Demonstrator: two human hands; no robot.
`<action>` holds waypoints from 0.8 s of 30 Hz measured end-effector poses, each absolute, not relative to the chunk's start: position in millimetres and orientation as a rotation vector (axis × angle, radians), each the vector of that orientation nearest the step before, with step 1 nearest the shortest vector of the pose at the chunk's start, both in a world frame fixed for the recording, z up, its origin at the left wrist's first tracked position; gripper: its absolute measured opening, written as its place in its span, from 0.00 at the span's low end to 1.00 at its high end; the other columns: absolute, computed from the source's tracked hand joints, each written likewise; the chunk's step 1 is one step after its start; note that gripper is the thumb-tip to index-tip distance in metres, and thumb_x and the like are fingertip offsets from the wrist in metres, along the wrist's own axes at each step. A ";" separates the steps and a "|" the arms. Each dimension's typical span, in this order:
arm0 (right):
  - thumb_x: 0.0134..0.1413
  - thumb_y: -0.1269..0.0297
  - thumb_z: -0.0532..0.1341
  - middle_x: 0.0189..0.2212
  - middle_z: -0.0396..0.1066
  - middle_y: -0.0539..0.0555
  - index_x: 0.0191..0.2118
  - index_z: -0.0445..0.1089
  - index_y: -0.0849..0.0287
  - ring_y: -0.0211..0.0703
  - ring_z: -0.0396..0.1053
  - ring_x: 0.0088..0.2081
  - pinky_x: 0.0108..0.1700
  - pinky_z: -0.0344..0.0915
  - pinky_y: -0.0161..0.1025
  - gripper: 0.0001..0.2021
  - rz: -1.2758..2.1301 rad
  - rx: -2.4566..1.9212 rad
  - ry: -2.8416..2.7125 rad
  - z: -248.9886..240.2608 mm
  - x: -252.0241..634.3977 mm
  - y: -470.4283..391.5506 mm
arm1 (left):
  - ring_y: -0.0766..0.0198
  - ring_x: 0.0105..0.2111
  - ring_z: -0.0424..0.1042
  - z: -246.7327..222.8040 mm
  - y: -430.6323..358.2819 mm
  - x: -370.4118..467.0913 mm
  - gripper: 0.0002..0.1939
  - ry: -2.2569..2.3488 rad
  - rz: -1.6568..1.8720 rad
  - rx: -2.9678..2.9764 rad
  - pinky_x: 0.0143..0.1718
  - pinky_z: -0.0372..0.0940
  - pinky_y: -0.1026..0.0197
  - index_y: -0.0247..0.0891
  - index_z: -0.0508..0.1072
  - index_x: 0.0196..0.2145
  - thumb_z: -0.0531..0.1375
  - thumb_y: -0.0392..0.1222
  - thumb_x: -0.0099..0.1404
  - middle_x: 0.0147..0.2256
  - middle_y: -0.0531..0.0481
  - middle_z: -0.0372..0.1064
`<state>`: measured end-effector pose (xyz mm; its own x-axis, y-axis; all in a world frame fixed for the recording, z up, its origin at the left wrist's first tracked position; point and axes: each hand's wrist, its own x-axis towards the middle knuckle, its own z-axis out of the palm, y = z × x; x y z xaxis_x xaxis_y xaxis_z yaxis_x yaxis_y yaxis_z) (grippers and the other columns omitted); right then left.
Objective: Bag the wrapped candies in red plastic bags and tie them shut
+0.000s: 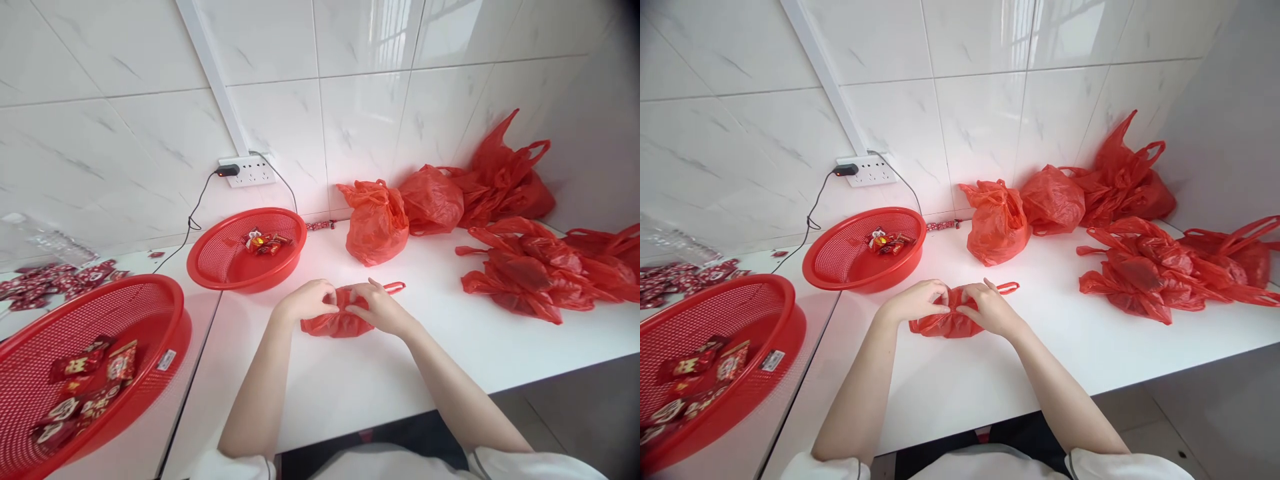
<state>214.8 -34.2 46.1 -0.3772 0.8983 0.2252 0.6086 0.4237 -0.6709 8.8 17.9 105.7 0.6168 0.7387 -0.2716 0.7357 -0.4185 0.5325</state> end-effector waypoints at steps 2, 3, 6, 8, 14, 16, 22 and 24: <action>0.58 0.62 0.58 0.44 0.74 0.55 0.34 0.66 0.56 0.48 0.69 0.52 0.65 0.42 0.59 0.05 0.652 -1.265 -2.120 41.9 216.9 -32.7 | 0.59 0.38 0.71 103.9 19.2 9.7 0.08 1.156 -0.024 2.234 0.38 0.64 0.61 0.40 0.71 0.29 0.59 0.47 0.56 0.39 0.49 0.71; 0.58 0.62 0.58 0.47 0.73 0.57 0.33 0.66 0.56 0.49 0.66 0.56 0.66 0.42 0.58 0.05 0.653 -1.260 -2.126 40.1 219.1 -31.8 | 0.59 0.38 0.71 103.9 19.8 9.3 0.08 1.153 -0.024 2.238 0.39 0.64 0.60 0.40 0.71 0.28 0.58 0.47 0.57 0.39 0.50 0.71; 0.59 0.63 0.57 0.54 0.70 0.58 0.33 0.67 0.56 0.48 0.60 0.61 0.67 0.41 0.57 0.05 0.660 -1.242 -2.141 38.2 229.3 -29.3 | 0.58 0.40 0.71 107.2 22.1 3.4 0.06 1.096 0.002 2.253 0.41 0.64 0.60 0.41 0.69 0.27 0.58 0.45 0.57 0.41 0.50 0.71; 0.59 0.62 0.57 0.54 0.70 0.59 0.32 0.66 0.56 0.48 0.60 0.61 0.67 0.41 0.56 0.06 0.659 -1.258 -2.132 39.7 237.4 -28.4 | 0.57 0.42 0.71 111.2 23.9 -4.4 0.06 1.085 0.005 2.248 0.42 0.63 0.59 0.40 0.69 0.26 0.58 0.44 0.57 0.43 0.50 0.71; 0.58 0.53 0.59 0.55 0.68 0.60 0.45 0.64 0.56 0.53 0.67 0.55 0.58 0.58 0.55 0.14 0.722 -1.291 -2.059 44.8 245.0 -31.7 | 0.53 0.49 0.69 119.5 15.4 -16.4 0.22 1.373 0.093 2.104 0.43 0.65 0.59 0.42 0.70 0.43 0.60 0.59 0.57 0.50 0.47 0.68; 0.54 0.49 0.62 0.59 0.64 0.60 0.56 0.59 0.54 0.55 0.63 0.57 0.56 0.61 0.54 0.27 0.704 -1.311 -2.091 41.7 238.3 -32.2 | 0.50 0.48 0.70 116.8 5.8 -5.6 0.33 1.423 0.036 2.162 0.42 0.66 0.58 0.41 0.67 0.49 0.66 0.59 0.49 0.52 0.43 0.67; 0.55 0.50 0.61 0.55 0.66 0.62 0.63 0.55 0.57 0.56 0.63 0.57 0.56 0.60 0.52 0.33 0.498 -1.382 -2.229 30.1 220.0 -27.7 | 0.50 0.46 0.72 96.2 -5.2 32.3 0.17 1.722 -0.249 2.362 0.43 0.65 0.56 0.33 0.70 0.48 0.54 0.29 0.61 0.45 0.35 0.70; 0.58 0.46 0.57 0.51 0.69 0.62 0.60 0.59 0.58 0.54 0.67 0.52 0.52 0.63 0.49 0.29 0.490 -1.435 -2.194 31.1 223.9 -26.7 | 0.49 0.45 0.72 94.5 0.6 31.0 0.18 1.810 -0.237 2.340 0.42 0.64 0.54 0.29 0.71 0.45 0.47 0.25 0.62 0.44 0.31 0.70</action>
